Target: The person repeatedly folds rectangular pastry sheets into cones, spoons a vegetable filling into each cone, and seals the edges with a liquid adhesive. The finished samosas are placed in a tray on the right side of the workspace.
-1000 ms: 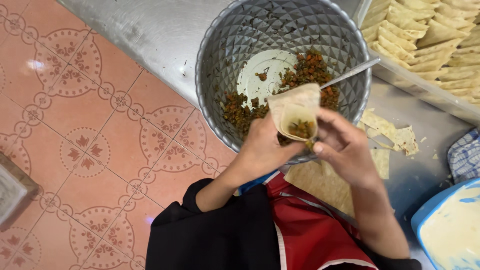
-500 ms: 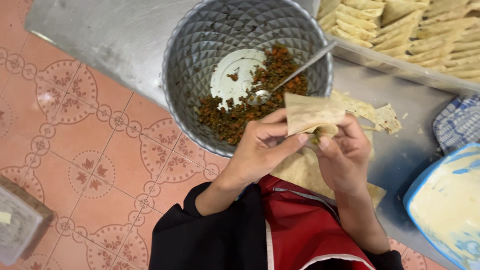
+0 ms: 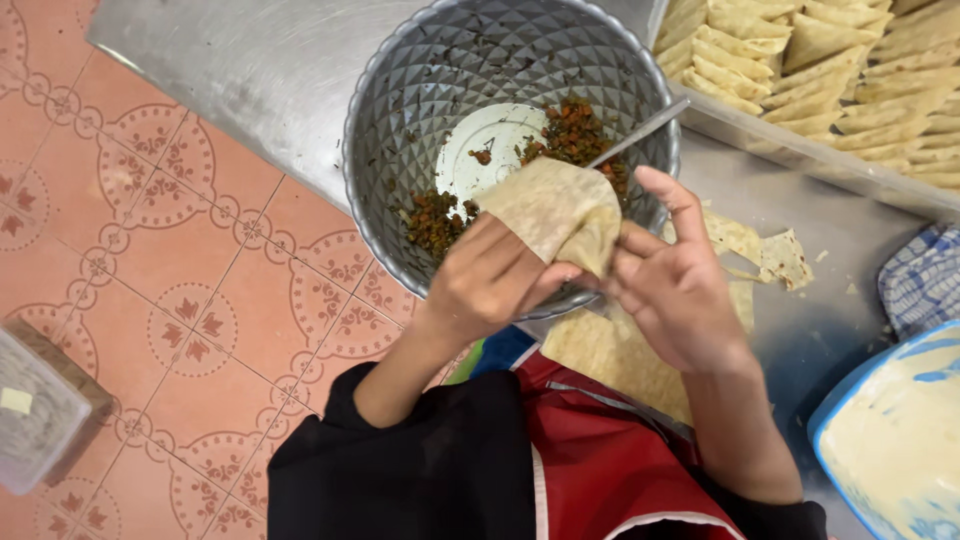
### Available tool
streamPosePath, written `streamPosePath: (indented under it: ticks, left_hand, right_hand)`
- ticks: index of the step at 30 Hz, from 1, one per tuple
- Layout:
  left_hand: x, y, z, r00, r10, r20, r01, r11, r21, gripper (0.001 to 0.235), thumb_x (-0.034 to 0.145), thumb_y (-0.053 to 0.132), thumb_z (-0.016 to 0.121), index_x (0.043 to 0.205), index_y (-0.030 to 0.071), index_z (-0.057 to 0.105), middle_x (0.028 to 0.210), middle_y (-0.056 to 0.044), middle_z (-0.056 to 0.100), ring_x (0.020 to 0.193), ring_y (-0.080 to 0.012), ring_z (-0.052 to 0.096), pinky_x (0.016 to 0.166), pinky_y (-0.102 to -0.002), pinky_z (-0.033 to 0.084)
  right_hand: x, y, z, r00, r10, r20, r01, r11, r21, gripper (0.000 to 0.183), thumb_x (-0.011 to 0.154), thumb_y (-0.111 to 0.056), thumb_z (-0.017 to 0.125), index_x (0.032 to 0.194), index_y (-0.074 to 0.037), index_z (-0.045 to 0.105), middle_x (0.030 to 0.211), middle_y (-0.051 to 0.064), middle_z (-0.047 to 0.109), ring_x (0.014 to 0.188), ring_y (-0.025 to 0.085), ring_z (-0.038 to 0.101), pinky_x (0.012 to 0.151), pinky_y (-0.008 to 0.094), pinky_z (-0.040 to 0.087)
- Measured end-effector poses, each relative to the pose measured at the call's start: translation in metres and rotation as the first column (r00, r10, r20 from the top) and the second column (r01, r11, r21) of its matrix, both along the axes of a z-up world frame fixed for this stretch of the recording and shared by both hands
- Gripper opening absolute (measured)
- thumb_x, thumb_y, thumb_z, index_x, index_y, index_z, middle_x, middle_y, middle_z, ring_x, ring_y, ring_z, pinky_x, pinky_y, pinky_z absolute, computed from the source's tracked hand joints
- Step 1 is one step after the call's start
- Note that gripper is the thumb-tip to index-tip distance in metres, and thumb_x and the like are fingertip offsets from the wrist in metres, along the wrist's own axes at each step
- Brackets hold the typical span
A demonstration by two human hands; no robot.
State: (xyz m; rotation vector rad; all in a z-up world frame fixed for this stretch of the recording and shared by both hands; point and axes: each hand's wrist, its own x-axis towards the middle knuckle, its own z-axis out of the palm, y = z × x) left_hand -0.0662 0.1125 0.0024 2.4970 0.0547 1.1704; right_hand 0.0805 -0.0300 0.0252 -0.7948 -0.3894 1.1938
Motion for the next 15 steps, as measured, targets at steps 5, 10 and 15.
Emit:
streamPosePath:
  ticks: [5,10,15]
  left_hand:
    - [-0.003,-0.012,-0.008,0.995,0.085,0.047,-0.077,0.984,-0.161,0.029,0.090,0.024,0.077,0.092,-0.005,0.074,0.087,-0.016,0.074,0.076,-0.0296,0.075,0.071,-0.041,0.059]
    - [-0.005,-0.026,0.002,0.989,-0.015,0.145,0.146,0.054,-0.988,0.025,0.096,0.010,0.075,0.119,0.000,0.075,0.104,-0.012,0.078,0.085,-0.0184,0.073,0.075,-0.030,0.060]
    - [-0.022,-0.013,0.001,0.994,-0.054,0.092,0.093,0.861,-0.501,0.020,0.090,0.010,0.079,0.109,0.008,0.078,0.109,-0.003,0.077,0.102,-0.0237,0.073,0.088,-0.032,0.063]
  right_hand:
    - [-0.021,0.003,-0.034,0.977,-0.143,0.157,0.140,0.990,0.029,0.076,0.096,0.012,0.060,0.156,-0.012,0.019,0.143,0.021,0.052,0.131,0.028,0.060,0.104,0.043,0.057]
    - [-0.027,0.001,-0.054,0.852,-0.245,0.462,0.227,0.969,0.095,0.069,0.102,0.015,0.062,0.152,-0.012,0.023,0.135,0.020,0.059,0.126,0.022,0.060,0.108,0.034,0.054]
    - [-0.013,-0.002,-0.047,0.946,-0.177,0.270,0.166,0.984,0.064,0.054,0.109,0.009,0.054,0.153,-0.008,0.027,0.117,0.026,0.066,0.103,0.027,0.070,0.090,0.037,0.060]
